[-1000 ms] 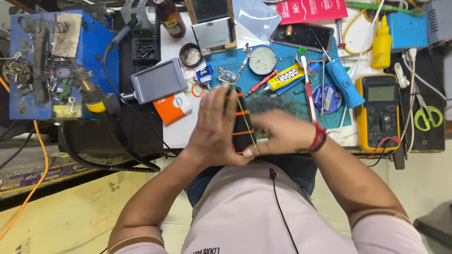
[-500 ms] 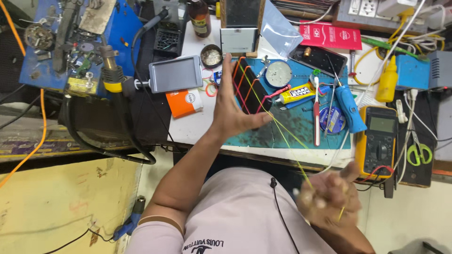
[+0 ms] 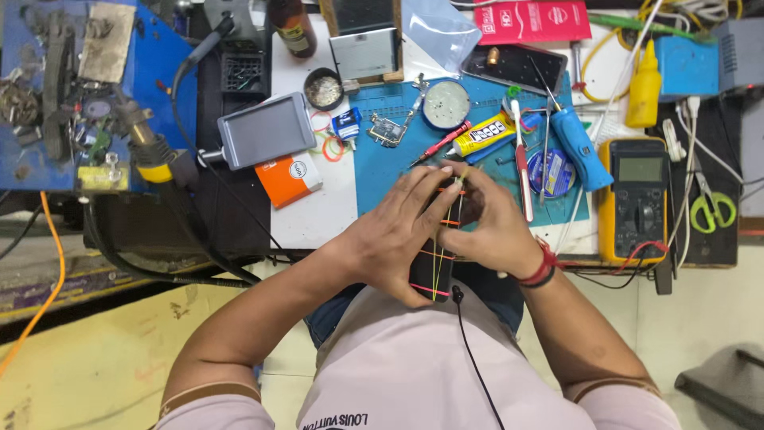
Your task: The person secures a smartphone with multiple rubber bands, then handles a battery and a circuit board. They apply adhesive to the board and use a screwdriver to adjust components on the circuit board.
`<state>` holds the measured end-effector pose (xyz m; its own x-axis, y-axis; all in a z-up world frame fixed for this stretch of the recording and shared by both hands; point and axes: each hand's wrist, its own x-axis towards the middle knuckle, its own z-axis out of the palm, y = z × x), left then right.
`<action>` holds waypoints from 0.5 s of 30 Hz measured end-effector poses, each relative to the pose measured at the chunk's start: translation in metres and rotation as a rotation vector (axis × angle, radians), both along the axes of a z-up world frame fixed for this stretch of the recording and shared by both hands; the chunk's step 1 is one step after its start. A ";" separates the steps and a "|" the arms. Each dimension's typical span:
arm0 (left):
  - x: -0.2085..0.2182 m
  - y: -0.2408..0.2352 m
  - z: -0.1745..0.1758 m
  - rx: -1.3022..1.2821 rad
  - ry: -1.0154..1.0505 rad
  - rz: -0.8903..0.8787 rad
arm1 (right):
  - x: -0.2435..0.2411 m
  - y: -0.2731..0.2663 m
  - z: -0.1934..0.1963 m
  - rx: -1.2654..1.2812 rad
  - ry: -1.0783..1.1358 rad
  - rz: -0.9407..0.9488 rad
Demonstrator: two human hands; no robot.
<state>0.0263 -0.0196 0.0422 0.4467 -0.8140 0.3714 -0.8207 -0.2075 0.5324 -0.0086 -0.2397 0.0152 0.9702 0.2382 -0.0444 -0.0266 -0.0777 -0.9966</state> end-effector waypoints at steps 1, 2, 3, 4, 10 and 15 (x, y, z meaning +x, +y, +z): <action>0.000 0.002 0.000 0.005 -0.010 -0.008 | 0.004 -0.002 -0.007 0.031 -0.009 0.010; 0.001 0.002 0.000 0.016 -0.017 -0.009 | 0.008 -0.004 -0.015 0.059 -0.018 0.024; 0.001 0.003 0.000 0.027 -0.024 -0.010 | 0.012 -0.005 -0.023 0.087 -0.028 0.039; 0.001 0.004 0.000 0.038 -0.029 -0.004 | 0.015 -0.007 -0.030 0.078 0.045 0.028; 0.001 0.008 -0.002 -0.019 0.015 0.161 | 0.011 -0.013 -0.039 0.050 0.174 -0.157; -0.004 0.009 -0.019 -0.101 0.005 0.379 | -0.027 0.011 -0.035 0.263 0.228 -0.025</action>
